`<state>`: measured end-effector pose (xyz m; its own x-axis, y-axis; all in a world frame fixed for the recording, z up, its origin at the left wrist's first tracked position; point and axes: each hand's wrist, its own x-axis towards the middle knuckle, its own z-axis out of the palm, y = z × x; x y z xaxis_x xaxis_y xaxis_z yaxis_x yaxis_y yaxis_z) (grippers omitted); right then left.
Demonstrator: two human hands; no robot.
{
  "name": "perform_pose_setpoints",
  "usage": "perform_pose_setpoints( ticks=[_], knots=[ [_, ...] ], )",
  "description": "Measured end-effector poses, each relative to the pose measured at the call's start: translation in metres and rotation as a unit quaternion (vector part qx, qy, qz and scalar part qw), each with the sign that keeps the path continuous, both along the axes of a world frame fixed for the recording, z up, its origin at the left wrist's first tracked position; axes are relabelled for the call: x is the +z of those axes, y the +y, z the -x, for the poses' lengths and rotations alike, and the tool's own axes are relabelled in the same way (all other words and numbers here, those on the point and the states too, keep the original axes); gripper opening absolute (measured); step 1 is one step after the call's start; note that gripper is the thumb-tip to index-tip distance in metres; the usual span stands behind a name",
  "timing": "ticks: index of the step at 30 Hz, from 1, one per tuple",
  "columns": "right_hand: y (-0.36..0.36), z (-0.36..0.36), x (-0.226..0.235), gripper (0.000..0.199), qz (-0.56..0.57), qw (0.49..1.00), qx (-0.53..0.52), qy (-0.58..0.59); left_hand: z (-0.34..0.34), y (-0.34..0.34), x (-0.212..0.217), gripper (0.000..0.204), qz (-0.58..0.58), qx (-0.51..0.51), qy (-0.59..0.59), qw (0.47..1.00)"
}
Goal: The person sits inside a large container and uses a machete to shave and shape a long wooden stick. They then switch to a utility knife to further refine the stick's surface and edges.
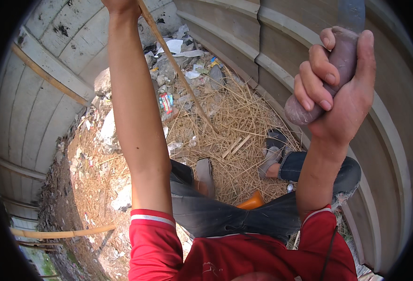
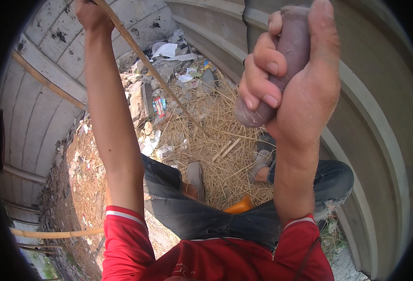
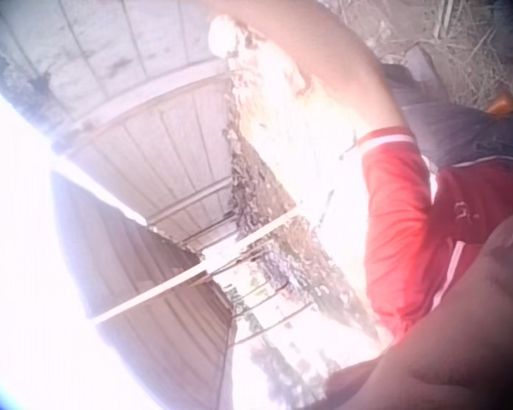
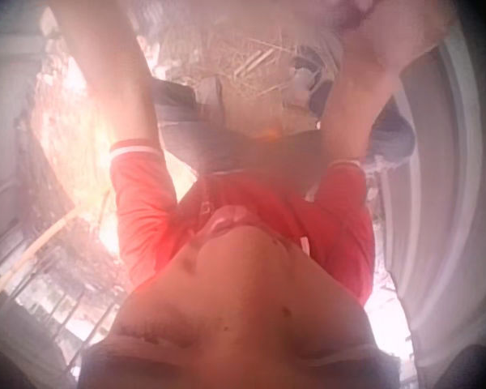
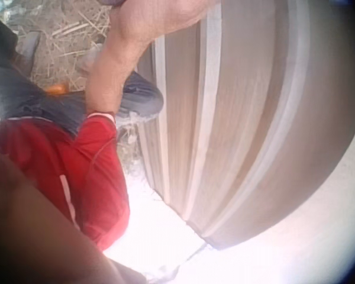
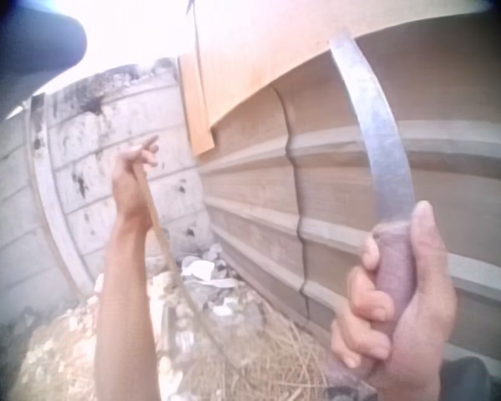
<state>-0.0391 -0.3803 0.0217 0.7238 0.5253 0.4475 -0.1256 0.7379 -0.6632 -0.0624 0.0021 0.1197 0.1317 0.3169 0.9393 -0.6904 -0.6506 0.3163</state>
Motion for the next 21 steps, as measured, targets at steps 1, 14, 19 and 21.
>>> perform_pose_setpoints(
  ticks=[1,14,19,21],
  knots=[
    [-0.008,-0.002,0.028,0.058,-0.059,0.997,-0.05,-0.018,-0.014,-0.008,0.004,0.031,0.002,-0.013,-0.001,1.0],
    [0.021,0.044,-0.227,0.044,0.406,0.87,0.164,0.226,0.017,-0.001,0.013,0.035,0.061,-0.006,0.057,0.996],
    [0.017,0.022,-0.108,0.047,0.215,0.969,0.044,0.114,0.029,-0.008,0.008,0.034,0.085,0.017,0.061,0.994],
    [0.015,0.016,-0.053,0.051,0.065,0.996,-0.029,0.044,0.026,-0.011,0.008,0.034,0.077,0.018,0.076,0.994]
  ],
)
